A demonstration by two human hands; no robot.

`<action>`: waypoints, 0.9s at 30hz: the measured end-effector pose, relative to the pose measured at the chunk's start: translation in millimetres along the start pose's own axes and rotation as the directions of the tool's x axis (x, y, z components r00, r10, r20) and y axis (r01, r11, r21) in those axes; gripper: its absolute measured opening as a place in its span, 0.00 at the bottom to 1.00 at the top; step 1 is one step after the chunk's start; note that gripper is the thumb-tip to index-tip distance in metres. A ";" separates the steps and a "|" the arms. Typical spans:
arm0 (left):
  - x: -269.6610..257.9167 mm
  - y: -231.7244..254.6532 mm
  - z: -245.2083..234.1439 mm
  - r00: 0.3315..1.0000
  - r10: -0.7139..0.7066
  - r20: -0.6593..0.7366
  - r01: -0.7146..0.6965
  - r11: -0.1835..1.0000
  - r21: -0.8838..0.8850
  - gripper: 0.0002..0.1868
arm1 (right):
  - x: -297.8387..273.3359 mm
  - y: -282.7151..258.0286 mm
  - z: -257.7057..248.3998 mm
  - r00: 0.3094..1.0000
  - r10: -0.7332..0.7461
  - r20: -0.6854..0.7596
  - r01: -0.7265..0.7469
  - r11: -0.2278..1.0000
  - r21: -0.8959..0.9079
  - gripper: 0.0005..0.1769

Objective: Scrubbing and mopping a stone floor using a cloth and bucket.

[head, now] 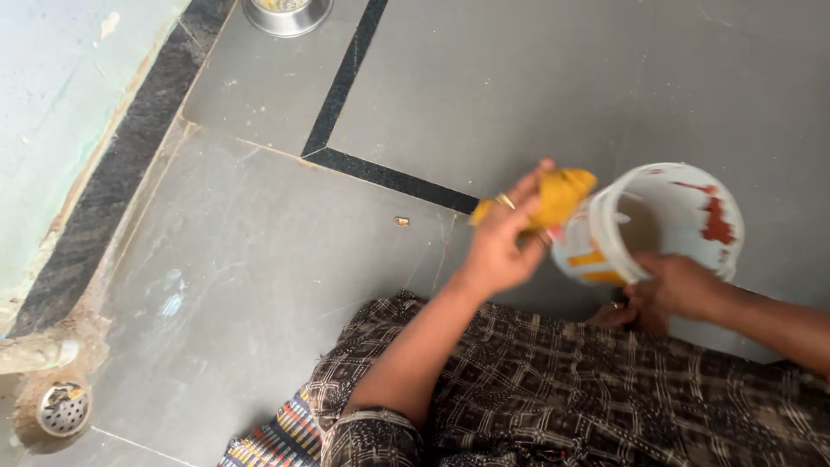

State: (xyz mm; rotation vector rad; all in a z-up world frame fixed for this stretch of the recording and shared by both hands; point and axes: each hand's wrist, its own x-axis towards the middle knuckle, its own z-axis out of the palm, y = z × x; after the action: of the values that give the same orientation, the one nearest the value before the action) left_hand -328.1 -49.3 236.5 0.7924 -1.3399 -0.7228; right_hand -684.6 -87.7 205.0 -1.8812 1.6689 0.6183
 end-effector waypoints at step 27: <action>2.6 -2.6 -44.2 0.873 -0.389 0.293 0.304 0.905 0.296 0.19 | -32.8 -37.6 -113.5 0.826 -0.467 -0.315 0.541 0.504 0.673 0.06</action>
State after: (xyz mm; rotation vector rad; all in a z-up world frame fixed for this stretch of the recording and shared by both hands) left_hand -283.8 -49.4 233.2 1.1643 -1.6442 -1.0348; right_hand -653.3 -135.8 314.9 -1.6192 1.0356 -0.3851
